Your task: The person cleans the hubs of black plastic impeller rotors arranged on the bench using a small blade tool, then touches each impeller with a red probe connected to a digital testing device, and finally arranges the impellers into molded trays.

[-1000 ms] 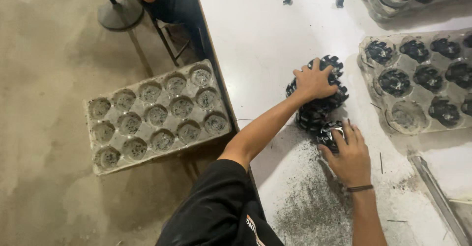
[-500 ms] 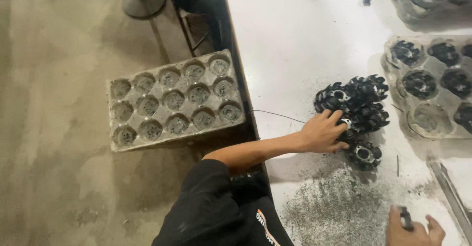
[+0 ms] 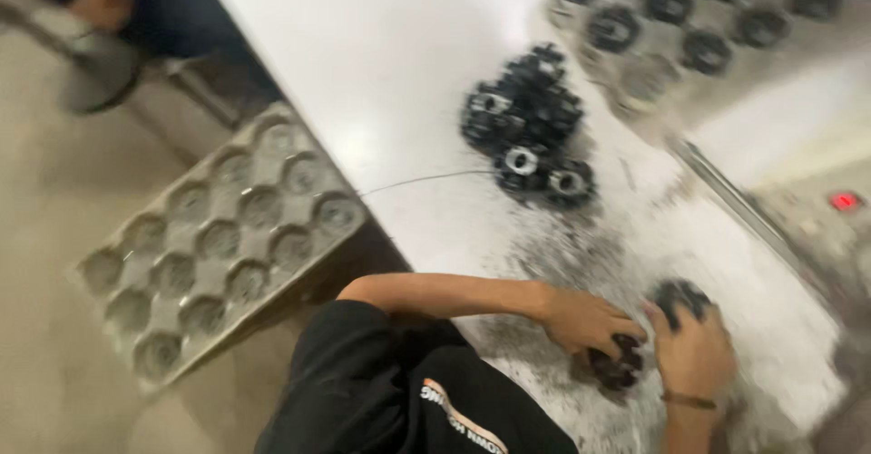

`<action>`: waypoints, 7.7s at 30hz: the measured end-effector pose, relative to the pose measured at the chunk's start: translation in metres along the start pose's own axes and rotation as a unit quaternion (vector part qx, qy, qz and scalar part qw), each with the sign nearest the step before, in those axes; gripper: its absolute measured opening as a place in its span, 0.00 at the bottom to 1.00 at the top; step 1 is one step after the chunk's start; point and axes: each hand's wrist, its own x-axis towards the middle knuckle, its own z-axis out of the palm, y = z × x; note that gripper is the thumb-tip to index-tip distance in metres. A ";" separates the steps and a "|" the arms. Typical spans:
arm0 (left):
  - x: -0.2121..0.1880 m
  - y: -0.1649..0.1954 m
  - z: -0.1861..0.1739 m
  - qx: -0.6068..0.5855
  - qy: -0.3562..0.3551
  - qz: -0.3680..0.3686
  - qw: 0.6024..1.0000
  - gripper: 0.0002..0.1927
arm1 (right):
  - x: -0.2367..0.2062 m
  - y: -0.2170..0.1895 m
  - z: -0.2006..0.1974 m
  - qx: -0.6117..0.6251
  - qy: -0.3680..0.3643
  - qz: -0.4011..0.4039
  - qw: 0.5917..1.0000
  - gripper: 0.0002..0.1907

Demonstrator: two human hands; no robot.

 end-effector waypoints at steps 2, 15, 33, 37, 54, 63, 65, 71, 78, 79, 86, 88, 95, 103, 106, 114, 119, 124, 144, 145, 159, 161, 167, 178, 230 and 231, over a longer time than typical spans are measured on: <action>0.022 -0.004 0.019 0.037 -0.048 -0.040 0.997 0.22 | -0.017 0.016 -0.010 0.121 0.081 -0.049 0.988 0.23; 0.166 -0.139 0.054 -0.035 0.163 -0.182 0.969 0.20 | -0.082 0.054 0.018 0.205 0.066 0.131 0.968 0.21; -0.047 -0.099 -0.051 0.267 0.218 -0.497 0.796 0.33 | -0.102 0.128 -0.020 -0.161 -0.071 0.158 0.972 0.32; -0.045 -0.097 -0.051 0.255 0.217 -0.431 0.838 0.23 | -0.090 0.187 -0.022 0.011 -0.183 0.172 0.968 0.24; 0.131 -0.078 0.034 -0.168 0.087 -0.203 0.961 0.25 | -0.105 0.073 -0.048 0.224 -0.163 0.079 0.958 0.23; 0.219 -0.181 0.032 -0.082 0.151 -0.144 0.975 0.19 | -0.085 0.066 -0.031 0.199 0.052 0.069 0.976 0.26; 0.228 -0.195 0.031 -0.071 0.141 -0.120 0.980 0.19 | -0.060 0.072 -0.023 0.166 0.079 0.082 0.980 0.23; 0.241 -0.208 0.035 -0.032 0.172 -0.140 0.975 0.19 | 0.008 0.101 0.010 0.136 0.110 0.075 0.982 0.29; 0.246 -0.211 0.035 -0.038 0.171 -0.167 0.970 0.18 | 0.035 0.118 0.016 0.156 0.082 0.147 0.973 0.32; 0.246 -0.210 0.032 -0.047 0.178 -0.161 0.970 0.18 | 0.033 0.117 0.013 0.121 0.080 0.130 0.981 0.33; 0.203 -0.170 0.027 -0.119 0.167 -0.122 0.971 0.25 | -0.081 0.075 -0.024 0.166 0.039 0.072 0.983 0.29; 0.195 -0.157 0.035 -0.103 0.142 -0.105 0.979 0.25 | -0.102 0.063 -0.025 0.225 0.044 0.109 0.967 0.31; 0.208 -0.137 0.059 -0.041 0.132 -0.164 0.977 0.24 | -0.060 0.078 0.002 0.124 0.034 0.156 0.979 0.17; 0.087 -0.104 -0.009 0.072 0.218 -0.268 0.936 0.34 | -0.085 0.070 -0.017 0.108 0.032 0.090 0.989 0.27; 0.015 -0.097 -0.028 0.267 0.183 -0.454 0.830 0.39 | -0.093 0.076 -0.015 0.153 0.063 0.116 0.979 0.27; 0.050 -0.037 0.006 0.033 0.028 -0.167 0.985 0.24 | -0.054 0.100 0.022 0.125 0.039 0.089 0.987 0.20; 0.107 -0.008 0.040 -0.133 0.003 0.031 0.991 0.22 | -0.083 0.092 -0.007 0.083 0.060 0.057 0.993 0.24; 0.138 -0.031 0.042 -0.133 0.056 -0.184 0.972 0.27 | -0.142 0.063 -0.032 0.233 0.045 0.113 0.965 0.20; -0.090 -0.064 -0.055 0.282 0.299 -0.534 0.739 0.29 | -0.165 0.043 -0.019 0.106 0.133 0.139 0.976 0.23; -0.097 -0.066 -0.052 0.259 0.281 -0.555 0.739 0.29 | -0.163 0.045 -0.018 0.103 0.134 0.120 0.978 0.23; 0.025 0.036 0.006 -0.095 -0.021 -0.061 0.993 0.26 | -0.138 0.052 -0.024 0.101 0.036 0.080 0.991 0.16; 0.052 0.050 0.028 -0.134 -0.067 -0.004 0.989 0.24 | -0.151 0.052 -0.030 0.103 0.063 0.064 0.991 0.18; 0.110 0.046 0.044 -0.213 -0.031 -0.169 0.962 0.25 | -0.214 0.028 -0.052 0.209 0.017 0.116 0.971 0.21; 0.055 -0.001 0.019 0.068 0.194 -0.216 0.955 0.30 | -0.191 0.017 -0.059 0.163 0.062 0.191 0.966 0.23; 0.157 -0.222 -0.013 -0.072 0.204 -0.196 0.957 0.22 | 0.075 0.037 -0.008 0.003 0.018 0.008 1.000 0.22; 0.150 -0.220 -0.022 -0.105 0.190 -0.202 0.955 0.25 | 0.070 0.035 -0.012 -0.031 0.022 -0.008 0.999 0.22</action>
